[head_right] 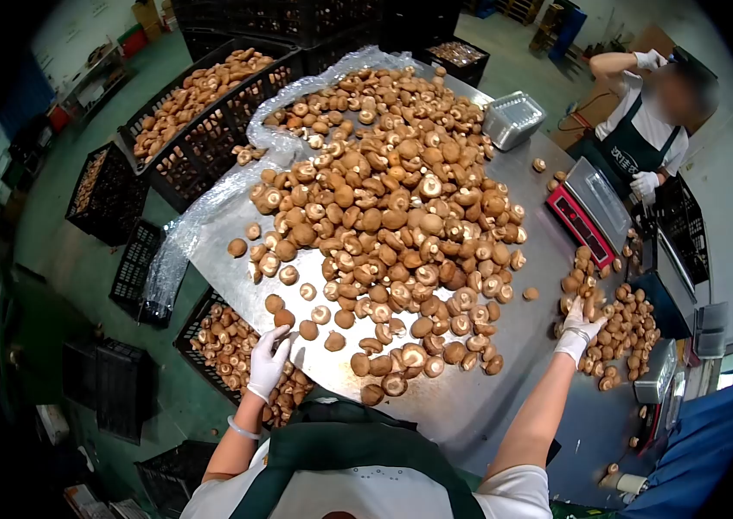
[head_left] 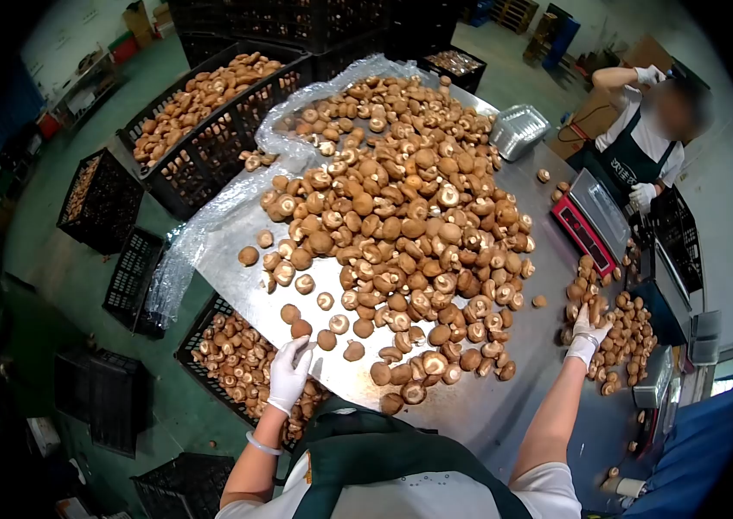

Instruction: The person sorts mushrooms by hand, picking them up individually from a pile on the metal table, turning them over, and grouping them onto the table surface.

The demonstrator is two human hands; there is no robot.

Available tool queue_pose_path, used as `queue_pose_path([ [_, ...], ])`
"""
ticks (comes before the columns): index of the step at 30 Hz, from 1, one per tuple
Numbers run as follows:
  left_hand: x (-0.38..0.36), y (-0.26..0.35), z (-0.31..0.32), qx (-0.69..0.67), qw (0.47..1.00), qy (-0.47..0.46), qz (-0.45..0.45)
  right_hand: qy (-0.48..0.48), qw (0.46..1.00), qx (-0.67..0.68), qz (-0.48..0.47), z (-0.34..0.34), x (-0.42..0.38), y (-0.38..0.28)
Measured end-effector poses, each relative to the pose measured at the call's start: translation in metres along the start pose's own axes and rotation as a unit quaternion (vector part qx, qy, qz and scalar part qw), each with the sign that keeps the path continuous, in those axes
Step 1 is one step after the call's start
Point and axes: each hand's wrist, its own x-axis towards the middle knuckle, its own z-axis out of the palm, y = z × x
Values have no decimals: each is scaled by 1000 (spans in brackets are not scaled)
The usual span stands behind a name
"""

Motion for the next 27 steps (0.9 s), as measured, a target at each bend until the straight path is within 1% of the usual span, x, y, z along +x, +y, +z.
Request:
queue_pose_path([
  [1, -1, 0, 3, 15, 1000, -6, 10, -23, 1000, -2, -2, -1, -1, -6],
  [2, -2, 1, 7, 46, 998, -6, 51, -15, 999, -31, 27, -11, -5, -5],
  [3, -3, 6, 13, 75, 993, -6, 93, -82, 983, -161, 21, -13, -44, 4],
  [4, -3, 8, 21, 89, 986, -34, 134, -142, 940, -311, -6, -17, -88, 17],
  [5, -3, 12, 28, 101, 977, -59, 177, -172, 894, -414, 19, -17, -135, 27],
  [6, -2, 24, 36, 95, 966, -101, 219, -223, 850, -475, 41, -32, -161, 40],
  [7, -3, 23, 46, 114, 949, -149, 253, -247, 803, -540, 53, -41, -197, 51],
  [8, -4, 27, 55, 132, 932, -189, 280, -305, 758, -572, 72, -58, -218, 61],
  [9, -5, 32, 64, 151, 911, -229, 308, -304, 730, -611, 32, -65, -257, 75],
  [10, -8, 34, 72, 189, 882, -266, 340, -386, 615, -686, -51, -91, -265, 79],
  [11, -9, 34, 78, 226, 849, -300, 372, -504, 415, -735, -183, -102, -269, 78],
  [12, -10, 33, 82, 256, 818, -341, 387, -562, 309, -740, -202, -106, -279, 80],
  [13, -12, 30, 87, 261, 804, -353, 401, -587, 249, -742, -207, -111, -291, 86],
  [14, -14, 25, 89, 272, 799, -354, 404, -569, 139, -794, -166, -119, -305, 93],
  [15, -17, 19, 91, 283, 793, -353, 408, -601, 223, -745, -184, -142, -308, 101],
  [17, -23, 1, 92, 294, 819, -292, 396, -610, 150, -752, -199, -152, -320, 114],
  [19, -23, -11, 84, 285, 847, -249, 373, -645, 160, -712, -225, -153, -319, 131],
  [20, -23, -17, 80, 302, 856, -227, 351, -663, 221, -675, -236, -153, -319, 142],
  [21, -22, -21, 77, 319, 865, -206, 328, -659, 211, -687, -222, -149, -321, 152],
  [22, -19, -22, 74, 353, 854, -171, 340, -665, 219, -679, -220, -149, -319, 164],
  [23, -14, -27, 75, 322, 881, -166, 305, -672, 227, -670, -219, -147, -316, 176],
  [25, -5, -29, 77, 319, 898, -109, 283, -674, 216, -660, -253, -133, -319, 198],
  [27, 2, -27, 78, 290, 924, -58, 242, -687, 189, -655, -252, -119, -321, 217],
])
